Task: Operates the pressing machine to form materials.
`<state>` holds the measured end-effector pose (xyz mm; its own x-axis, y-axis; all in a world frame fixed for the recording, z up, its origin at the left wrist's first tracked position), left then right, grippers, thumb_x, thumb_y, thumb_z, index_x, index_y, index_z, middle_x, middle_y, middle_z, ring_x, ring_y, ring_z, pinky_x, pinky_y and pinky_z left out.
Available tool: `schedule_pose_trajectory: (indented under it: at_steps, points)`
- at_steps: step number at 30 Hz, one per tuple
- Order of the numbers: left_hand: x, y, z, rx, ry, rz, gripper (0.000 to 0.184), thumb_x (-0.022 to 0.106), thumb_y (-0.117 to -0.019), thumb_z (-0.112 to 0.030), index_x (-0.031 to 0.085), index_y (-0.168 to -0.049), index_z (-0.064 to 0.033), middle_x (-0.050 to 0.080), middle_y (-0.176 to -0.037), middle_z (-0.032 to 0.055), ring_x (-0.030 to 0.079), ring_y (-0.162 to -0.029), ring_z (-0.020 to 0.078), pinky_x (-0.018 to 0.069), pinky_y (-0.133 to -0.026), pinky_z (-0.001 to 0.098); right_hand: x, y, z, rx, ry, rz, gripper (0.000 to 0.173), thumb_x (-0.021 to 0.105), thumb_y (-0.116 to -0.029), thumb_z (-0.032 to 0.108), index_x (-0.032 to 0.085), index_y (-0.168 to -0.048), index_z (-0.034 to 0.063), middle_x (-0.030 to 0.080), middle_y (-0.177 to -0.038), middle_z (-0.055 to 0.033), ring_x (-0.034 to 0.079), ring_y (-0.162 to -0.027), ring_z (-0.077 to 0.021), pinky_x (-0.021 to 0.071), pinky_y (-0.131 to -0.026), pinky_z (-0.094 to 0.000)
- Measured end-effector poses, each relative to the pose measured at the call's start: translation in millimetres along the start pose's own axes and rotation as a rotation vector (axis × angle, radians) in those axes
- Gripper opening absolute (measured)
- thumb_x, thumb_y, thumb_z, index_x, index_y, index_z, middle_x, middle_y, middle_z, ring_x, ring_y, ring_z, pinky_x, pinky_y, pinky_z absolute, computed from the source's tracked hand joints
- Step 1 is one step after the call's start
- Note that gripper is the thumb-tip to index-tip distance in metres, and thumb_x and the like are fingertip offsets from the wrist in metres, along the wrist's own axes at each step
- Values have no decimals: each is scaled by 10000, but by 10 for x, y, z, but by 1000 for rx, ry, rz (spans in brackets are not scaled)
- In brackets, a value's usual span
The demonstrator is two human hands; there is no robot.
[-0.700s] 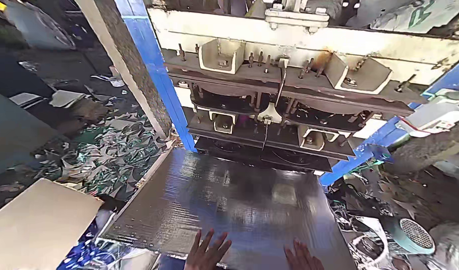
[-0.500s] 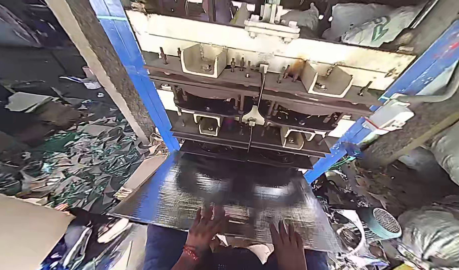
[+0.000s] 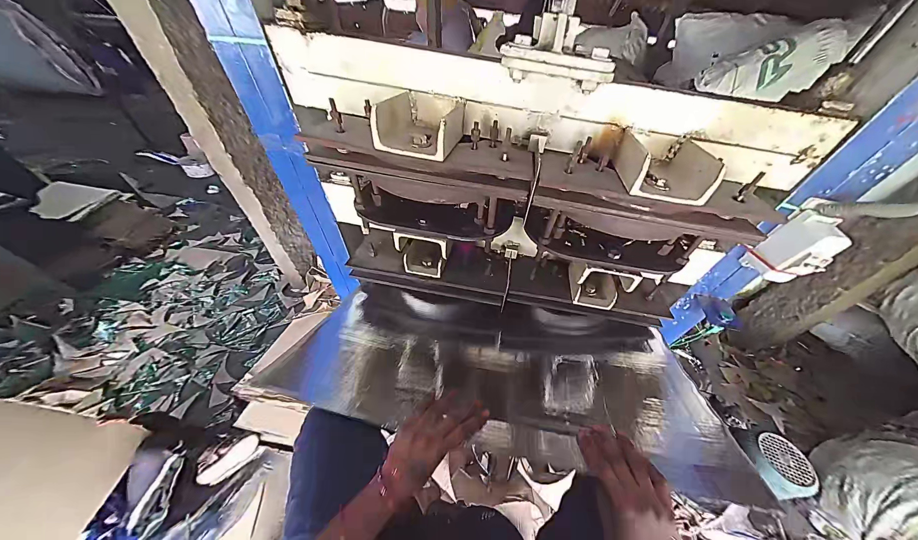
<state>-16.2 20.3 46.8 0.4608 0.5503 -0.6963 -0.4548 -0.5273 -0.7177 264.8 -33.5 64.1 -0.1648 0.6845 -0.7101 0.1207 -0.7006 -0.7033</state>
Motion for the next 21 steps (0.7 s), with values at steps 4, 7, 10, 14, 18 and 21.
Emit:
schedule_pose_trajectory:
  at_steps: [4,7,10,14,18,21]
  points:
    - [679,-311,486,-171,153,481,450,545,-974,31,674,-1363,-155,602,-1464,104,521,-1389,386,373,-1124,653,907,-228,-295,43,-99,174,437,600,-866,-81,780,-1201,135,732,-1261,-128,668,-1181,-460,501,-951,-653]
    - [1087,-531,1036,-490,125,883,544,454,-1039,-14,463,-1553,-190,287,-1688,52,166,-1580,349,39,-1198,731,1512,-490,-534,86,-68,356,458,565,-934,-69,697,-1336,106,625,-1422,-174,543,-1350,-468,404,-1105,-644]
    - [1141,-463,1394,-602,-5,824,505,427,-1091,-224,388,-1593,-182,244,-1703,52,167,-1585,312,48,-1231,668,1862,-541,-736,91,-12,225,379,558,-981,76,675,-1338,31,599,-1422,-253,546,-1335,-493,413,-1077,-667]
    - [989,-39,1272,-580,-68,460,448,543,-1027,-140,558,-1469,-67,499,-1554,143,428,-1465,389,254,-1186,670,1607,-611,-613,292,-34,140,352,724,-910,146,717,-1222,-17,664,-1264,-307,625,-1170,-536,463,-929,-700]
    - [1222,55,1284,-813,19,749,592,408,-1092,-229,226,-1629,-58,170,-1711,144,125,-1592,323,86,-1258,589,1782,-604,-545,278,-70,229,305,629,-984,198,742,-1188,1,699,-1250,-254,647,-1194,-478,486,-955,-664]
    - [1414,-129,1522,-782,-41,706,570,416,-1087,-179,258,-1620,-52,189,-1706,143,160,-1583,341,112,-1254,590,2009,-739,-620,249,-108,247,332,578,-1000,154,709,-1260,-5,676,-1310,-244,616,-1255,-476,465,-1022,-650]
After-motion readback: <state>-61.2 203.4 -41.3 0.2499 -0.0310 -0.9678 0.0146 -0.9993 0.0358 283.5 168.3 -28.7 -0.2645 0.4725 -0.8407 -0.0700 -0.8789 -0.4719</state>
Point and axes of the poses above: each hand's wrist, its own y-axis away from the middle knuckle, its own x-axis out of the palm, z = x × y, the point moved 4 cm from there along -y, towards the middle knuckle
